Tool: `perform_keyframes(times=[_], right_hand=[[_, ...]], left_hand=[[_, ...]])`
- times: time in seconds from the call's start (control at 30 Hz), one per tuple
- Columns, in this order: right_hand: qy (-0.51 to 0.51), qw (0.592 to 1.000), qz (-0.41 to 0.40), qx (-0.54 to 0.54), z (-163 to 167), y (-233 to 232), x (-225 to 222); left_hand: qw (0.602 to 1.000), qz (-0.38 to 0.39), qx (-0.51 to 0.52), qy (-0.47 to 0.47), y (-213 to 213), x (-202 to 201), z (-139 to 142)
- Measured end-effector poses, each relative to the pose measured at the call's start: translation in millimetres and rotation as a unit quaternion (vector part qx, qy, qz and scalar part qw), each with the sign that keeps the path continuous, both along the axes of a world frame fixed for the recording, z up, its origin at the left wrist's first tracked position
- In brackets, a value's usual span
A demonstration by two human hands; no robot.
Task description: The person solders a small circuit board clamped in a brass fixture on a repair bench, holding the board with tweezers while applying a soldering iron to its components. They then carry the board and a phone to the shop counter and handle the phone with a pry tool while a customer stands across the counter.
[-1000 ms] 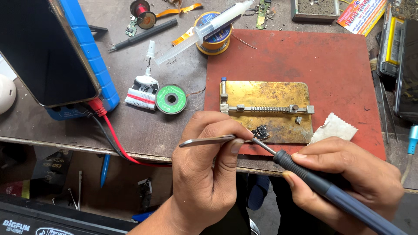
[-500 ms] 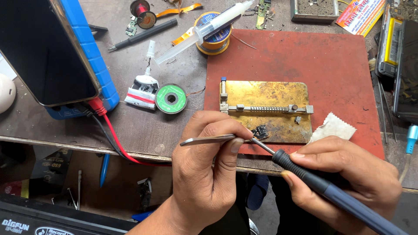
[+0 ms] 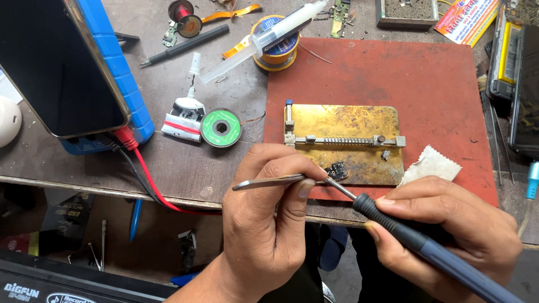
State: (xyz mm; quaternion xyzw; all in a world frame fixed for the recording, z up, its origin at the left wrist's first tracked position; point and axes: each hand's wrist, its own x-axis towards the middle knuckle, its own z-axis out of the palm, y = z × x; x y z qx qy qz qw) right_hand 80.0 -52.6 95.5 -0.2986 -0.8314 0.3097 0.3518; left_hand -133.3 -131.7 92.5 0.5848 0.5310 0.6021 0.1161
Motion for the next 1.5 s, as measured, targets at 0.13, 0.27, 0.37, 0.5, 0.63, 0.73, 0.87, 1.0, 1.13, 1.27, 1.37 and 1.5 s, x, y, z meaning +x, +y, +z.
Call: perform_keyframes(times=[0.13,0.27,0.37,0.5,0.63,0.73,0.87,1.0,1.13,1.27,1.37,1.5], right_hand=[[0.0,1.0,0.002,-0.004,-0.4,-0.7,0.6],[0.002,1.0,0.01,-0.001,-0.9,0.7,1.4],[0.001,1.0,0.013,-0.002,-0.9,0.8,2.0],[-0.002,1.0,0.005,0.003,-1.2,0.2,1.7],[-0.003,1.0,0.007,0.0,-0.7,0.4,1.6],[-0.002,1.0,0.006,0.004,-0.4,0.7,0.8],[0.0,1.0,0.008,0.007,0.3,1.2,-0.3],[0.009,1.0,0.005,0.007,0.8,-0.2,-1.5],[0.017,1.0,0.002,0.0,0.0,-0.4,-3.0],[0.021,1.0,-0.005,0.006,-1.7,0.0,-4.8],[0.021,1.0,-0.014,0.001,-1.9,-0.6,-4.9],[0.02,1.0,-0.019,0.0,-2.0,-0.9,-4.6]], left_hand=[[1.0,-0.001,0.0,0.001,-0.1,-0.1,0.0],[1.0,-0.002,0.002,0.001,0.0,0.0,-0.2],[1.0,-0.002,0.003,0.001,0.0,0.2,-0.3],[1.0,-0.002,0.002,0.0,-0.2,0.0,-0.2],[1.0,-0.002,0.002,0.002,-0.5,-0.5,-0.1],[1.0,-0.002,0.002,0.003,-0.6,-0.4,0.0],[1.0,-0.003,0.002,0.004,-0.5,-0.6,0.0],[1.0,-0.004,0.001,0.001,-0.6,-0.4,0.1],[1.0,-0.002,0.001,0.003,-0.9,-0.5,-0.1],[1.0,-0.001,0.003,0.005,-0.5,-0.2,-0.4],[1.0,0.0,0.003,0.005,-0.3,-0.1,-0.3],[1.0,0.0,0.002,0.004,-0.2,-0.7,-0.1]])
